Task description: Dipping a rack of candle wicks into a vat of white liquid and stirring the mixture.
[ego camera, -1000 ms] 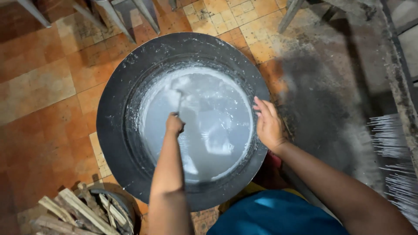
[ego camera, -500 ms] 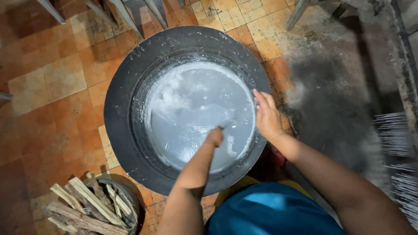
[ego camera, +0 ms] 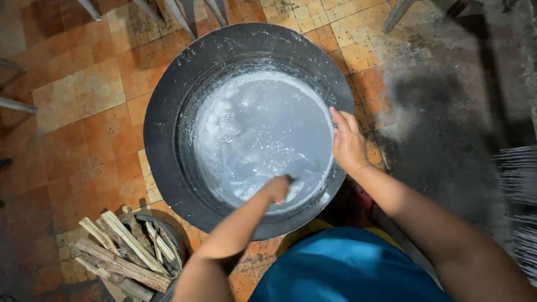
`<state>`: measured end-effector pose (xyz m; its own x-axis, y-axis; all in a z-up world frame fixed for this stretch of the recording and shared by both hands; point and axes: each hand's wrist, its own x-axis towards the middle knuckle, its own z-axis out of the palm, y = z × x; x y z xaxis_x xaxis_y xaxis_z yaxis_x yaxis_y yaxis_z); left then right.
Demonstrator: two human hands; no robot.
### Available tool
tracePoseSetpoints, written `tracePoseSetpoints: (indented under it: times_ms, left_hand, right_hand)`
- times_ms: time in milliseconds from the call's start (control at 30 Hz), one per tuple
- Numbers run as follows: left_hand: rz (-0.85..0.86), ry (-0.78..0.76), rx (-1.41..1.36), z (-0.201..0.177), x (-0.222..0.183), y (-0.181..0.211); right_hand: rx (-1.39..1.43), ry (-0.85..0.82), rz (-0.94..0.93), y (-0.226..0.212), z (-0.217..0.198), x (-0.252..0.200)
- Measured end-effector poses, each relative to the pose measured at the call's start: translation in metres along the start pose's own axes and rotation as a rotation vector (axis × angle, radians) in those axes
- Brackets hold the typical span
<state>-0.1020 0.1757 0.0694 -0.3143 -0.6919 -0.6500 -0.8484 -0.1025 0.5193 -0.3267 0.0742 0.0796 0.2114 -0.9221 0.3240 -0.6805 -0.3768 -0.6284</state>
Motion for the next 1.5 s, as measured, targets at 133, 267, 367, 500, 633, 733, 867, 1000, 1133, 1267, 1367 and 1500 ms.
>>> tracePoseSetpoints:
  times_ms: [133,267,367,500,633,733,867,1000,1133,1267,1367,1500]
  left_hand:
    - [-0.063,-0.018,0.070,0.023,0.043,-0.024]
    - [-0.152,0.036,0.149,0.051,0.091,-0.165]
    - [-0.205,0.039,0.207,0.031,0.063,-0.201]
    - [-0.207,-0.039,0.010,0.005,0.014,-0.145]
    - [-0.038,-0.144,-0.033,0.008,0.008,-0.043]
    - [-0.194,-0.231,-0.261,0.073,0.060,-0.089]
    - [-0.180,-0.261,0.199,0.082,0.065,-0.166]
    - [-0.336,-0.295,0.238,0.038,0.009,-0.209]
    - [-0.314,-0.261,0.169,-0.022,-0.063,-0.125]
    - [-0.266,-0.316,0.184,-0.008,-0.063,-0.068]
    - [-0.253,-0.296,0.170,0.063,0.003,-0.153]
    - [-0.266,-0.298,0.306,0.034,0.003,-0.163]
  right_hand:
    - [0.010,-0.028,0.005,-0.004,-0.004,0.000]
    - [-0.014,-0.019,-0.018,-0.001,-0.001,0.000]
    - [-0.036,-0.045,-0.019,0.005,0.003,-0.001]
    - [-0.052,-0.060,-0.010,0.003,0.003,0.000]
    - [-0.096,-0.075,-0.029,0.003,0.002,0.002]
    - [-0.132,-0.093,-0.044,0.004,0.001,0.000]
    - [-0.151,-0.081,-0.050,0.006,0.003,0.001]
    - [-0.131,-0.094,-0.043,0.005,0.000,0.001]
    - [-0.153,-0.092,-0.045,0.006,0.002,0.001]
    - [-0.144,-0.107,-0.054,0.006,0.001,0.001]
    - [-0.150,-0.103,-0.057,0.008,0.003,0.001]
    - [-0.145,-0.113,-0.035,0.009,0.003,0.000]
